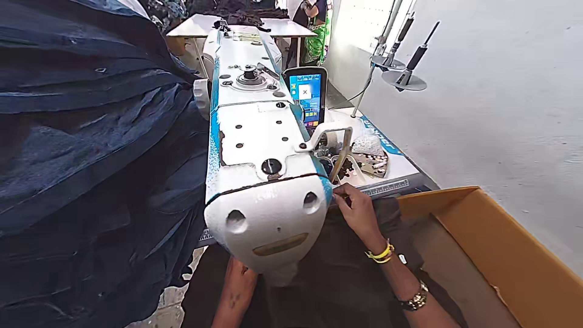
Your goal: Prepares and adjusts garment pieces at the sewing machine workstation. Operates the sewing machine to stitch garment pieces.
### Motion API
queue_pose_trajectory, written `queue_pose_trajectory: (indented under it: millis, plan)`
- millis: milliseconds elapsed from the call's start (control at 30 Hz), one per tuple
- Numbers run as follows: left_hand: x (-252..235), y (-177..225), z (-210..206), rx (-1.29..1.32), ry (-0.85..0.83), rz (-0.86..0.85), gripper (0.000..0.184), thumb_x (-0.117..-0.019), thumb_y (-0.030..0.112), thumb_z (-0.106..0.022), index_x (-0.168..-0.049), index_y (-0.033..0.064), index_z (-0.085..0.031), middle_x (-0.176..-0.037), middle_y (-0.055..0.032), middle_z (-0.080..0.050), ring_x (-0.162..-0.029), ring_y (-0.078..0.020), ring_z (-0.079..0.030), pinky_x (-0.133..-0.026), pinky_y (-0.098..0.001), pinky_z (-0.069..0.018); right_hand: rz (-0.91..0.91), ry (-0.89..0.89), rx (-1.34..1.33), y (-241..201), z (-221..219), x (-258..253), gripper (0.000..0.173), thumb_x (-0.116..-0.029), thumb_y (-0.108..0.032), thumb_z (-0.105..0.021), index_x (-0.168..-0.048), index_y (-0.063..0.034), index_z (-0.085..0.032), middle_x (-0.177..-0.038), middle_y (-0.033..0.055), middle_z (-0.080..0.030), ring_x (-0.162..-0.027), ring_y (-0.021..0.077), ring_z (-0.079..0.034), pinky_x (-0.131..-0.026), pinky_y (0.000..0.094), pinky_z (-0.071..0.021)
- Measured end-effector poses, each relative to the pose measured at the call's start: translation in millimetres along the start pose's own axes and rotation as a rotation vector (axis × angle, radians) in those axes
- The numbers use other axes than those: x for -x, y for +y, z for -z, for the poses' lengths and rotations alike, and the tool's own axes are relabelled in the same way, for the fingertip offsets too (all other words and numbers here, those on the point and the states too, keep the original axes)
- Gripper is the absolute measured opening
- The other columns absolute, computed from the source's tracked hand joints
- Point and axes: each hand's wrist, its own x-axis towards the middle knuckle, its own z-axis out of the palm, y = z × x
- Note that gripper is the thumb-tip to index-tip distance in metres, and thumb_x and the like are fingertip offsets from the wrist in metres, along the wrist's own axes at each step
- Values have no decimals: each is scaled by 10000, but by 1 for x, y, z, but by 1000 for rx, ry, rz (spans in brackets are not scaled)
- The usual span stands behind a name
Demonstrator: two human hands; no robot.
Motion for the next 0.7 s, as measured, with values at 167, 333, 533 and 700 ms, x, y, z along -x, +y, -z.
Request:
queue_pose_trajectory:
  millis: [167,333,533,700]
  plan:
    - [-9,-2,-2,-57,12,-54,474,-968,180,-570,-1340,-103,-492,-1198,-227,-629,-1131,-241,-618,-993,-421,-495,-26,-110,-101,-37,10,2,172,-952,-115,-638,-1031,6,-730,-891,77,-727,-787,71,-666,-747,240,-539]
    - [20,8,11,-242,-2,-374,316,-968,246,-573,-718,62,-632,-562,23,-522,-507,-25,-492,-488,-215,-410,618,46,98,-71,-10,20,205,-939,-185,-637,-798,-38,-667,-716,110,-675,-674,206,-677,-620,309,-546]
    - [39,13,23,-255,-163,-478,333,-1015,377,-588,-815,125,-673,-633,46,-583,-560,-6,-523,-525,-194,-421,930,-63,150,-98,-25,30,243,-964,-159,-571,-753,-120,-684,-712,54,-701,-751,194,-689,-735,298,-532]
    - [38,18,49,7,-146,-473,246,-1013,291,-633,-950,83,-749,-893,65,-741,-821,73,-654,-763,-122,-544,472,-542,-480,-95,-11,58,289,-1060,-357,-547,-1019,-70,-552,-846,29,-634,-840,72,-608,-819,211,-479]
